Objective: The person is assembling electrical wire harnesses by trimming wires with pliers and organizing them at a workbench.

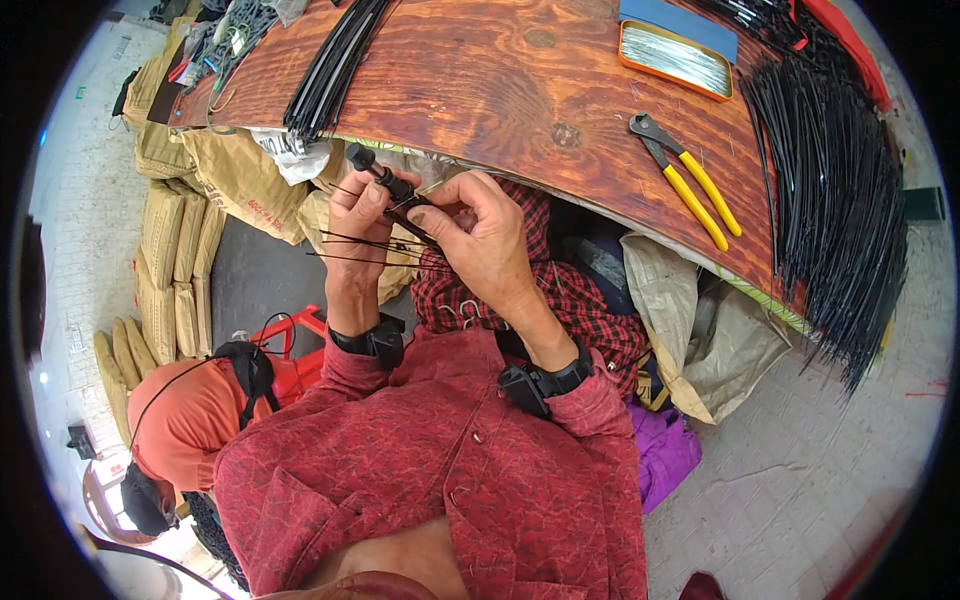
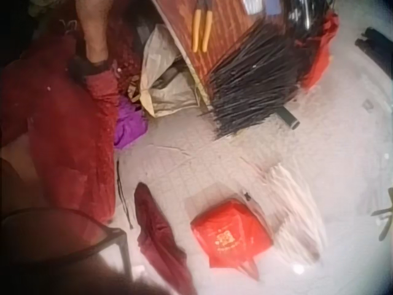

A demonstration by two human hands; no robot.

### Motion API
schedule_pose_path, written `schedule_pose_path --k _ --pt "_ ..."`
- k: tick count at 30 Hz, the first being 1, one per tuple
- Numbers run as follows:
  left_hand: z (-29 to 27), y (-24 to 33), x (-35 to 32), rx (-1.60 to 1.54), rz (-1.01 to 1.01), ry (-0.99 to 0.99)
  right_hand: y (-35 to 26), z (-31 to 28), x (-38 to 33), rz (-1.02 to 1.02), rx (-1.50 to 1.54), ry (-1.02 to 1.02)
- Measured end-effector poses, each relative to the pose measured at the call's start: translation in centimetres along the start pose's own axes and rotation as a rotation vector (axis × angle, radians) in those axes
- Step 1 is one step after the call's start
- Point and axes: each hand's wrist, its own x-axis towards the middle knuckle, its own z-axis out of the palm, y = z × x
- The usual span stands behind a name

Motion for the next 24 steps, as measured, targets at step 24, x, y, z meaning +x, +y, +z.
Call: schedule_pose_path --k 24 --pt "1.3 -0.4 -0.9 0.229 0.128 0.016 0.2 -0.8 0.5 0.147 0.231 -0.028"
